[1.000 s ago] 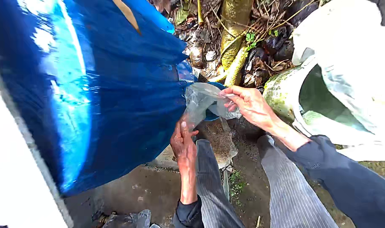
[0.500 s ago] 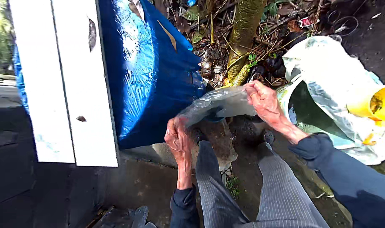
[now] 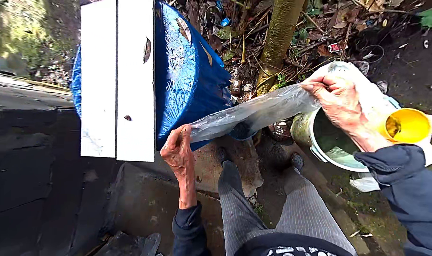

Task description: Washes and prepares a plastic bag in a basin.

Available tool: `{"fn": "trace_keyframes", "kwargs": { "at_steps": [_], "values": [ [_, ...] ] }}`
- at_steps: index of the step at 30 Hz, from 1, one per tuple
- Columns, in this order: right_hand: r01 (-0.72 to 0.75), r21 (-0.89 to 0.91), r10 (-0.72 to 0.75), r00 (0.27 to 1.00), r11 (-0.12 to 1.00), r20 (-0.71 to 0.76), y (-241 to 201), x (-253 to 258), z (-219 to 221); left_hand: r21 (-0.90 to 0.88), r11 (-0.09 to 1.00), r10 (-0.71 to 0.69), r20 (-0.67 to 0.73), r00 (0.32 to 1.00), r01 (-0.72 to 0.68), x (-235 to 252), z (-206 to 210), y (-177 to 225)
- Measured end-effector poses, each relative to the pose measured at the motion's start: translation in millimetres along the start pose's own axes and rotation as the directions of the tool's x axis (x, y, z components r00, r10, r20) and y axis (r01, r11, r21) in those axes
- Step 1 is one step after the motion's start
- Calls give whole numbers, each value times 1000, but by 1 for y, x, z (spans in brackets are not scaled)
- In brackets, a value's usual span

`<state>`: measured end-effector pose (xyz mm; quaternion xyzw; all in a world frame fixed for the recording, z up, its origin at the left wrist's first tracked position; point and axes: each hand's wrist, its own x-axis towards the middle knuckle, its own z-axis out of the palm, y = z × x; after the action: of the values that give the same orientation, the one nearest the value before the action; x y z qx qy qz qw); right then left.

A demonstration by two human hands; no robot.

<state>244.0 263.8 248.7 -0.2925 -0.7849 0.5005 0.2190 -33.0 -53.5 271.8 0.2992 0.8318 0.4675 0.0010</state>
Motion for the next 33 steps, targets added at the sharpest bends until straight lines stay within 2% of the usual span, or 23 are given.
{"fn": "trace_keyframes", "kwargs": {
  "at_steps": [3,6,7,10,13,15,17,19,22,26,28,30,33],
  "values": [
    [23,-32,-22,999,999,36,10,-3,-5,32,999,41,64,997,-43,2,-10,3],
    [52,-22,-53,995,998,-84,-9,-1,-15,24,998,64,68,996,-66,3,-20,27],
    [35,-11,-36,993,999,-113,-17,-5,-11,18,998,59,72,996,-61,3,-22,31],
    [-84,-70,78,994,994,-74,-32,-9,3,-3,1000,6,56,998,-6,4,-18,27],
    [-87,-79,77,991,993,-114,-44,-4,-6,-12,1000,-12,6,1000,12,5,-24,43],
    [-112,-70,102,986,991,-131,-46,-7,-5,-22,999,-41,94,995,43,5,-29,56],
    [-125,-52,118,985,991,-124,-39,-4,-6,2,998,-62,258,964,63,6,-28,59],
    [-102,-48,95,985,994,-141,-43,2,-14,102,995,-16,329,944,-18,7,-24,58],
    [-39,10,40,984,999,-171,-56,-6,-13,198,972,68,285,956,-128,6,-26,60],
    [-27,87,40,988,996,-151,-89,-4,-18,43,998,43,179,983,-52,12,-32,83],
    [-12,110,27,990,994,-139,-107,-8,-20,-76,997,34,175,984,-21,13,-34,99],
    [-46,123,54,996,991,-65,-126,-8,-10,-184,981,-7,249,969,55,15,-24,109],
    [-28,208,14,998,978,66,-165,1,13,-293,951,25,378,925,95,19,-2,122]
  ]
}}
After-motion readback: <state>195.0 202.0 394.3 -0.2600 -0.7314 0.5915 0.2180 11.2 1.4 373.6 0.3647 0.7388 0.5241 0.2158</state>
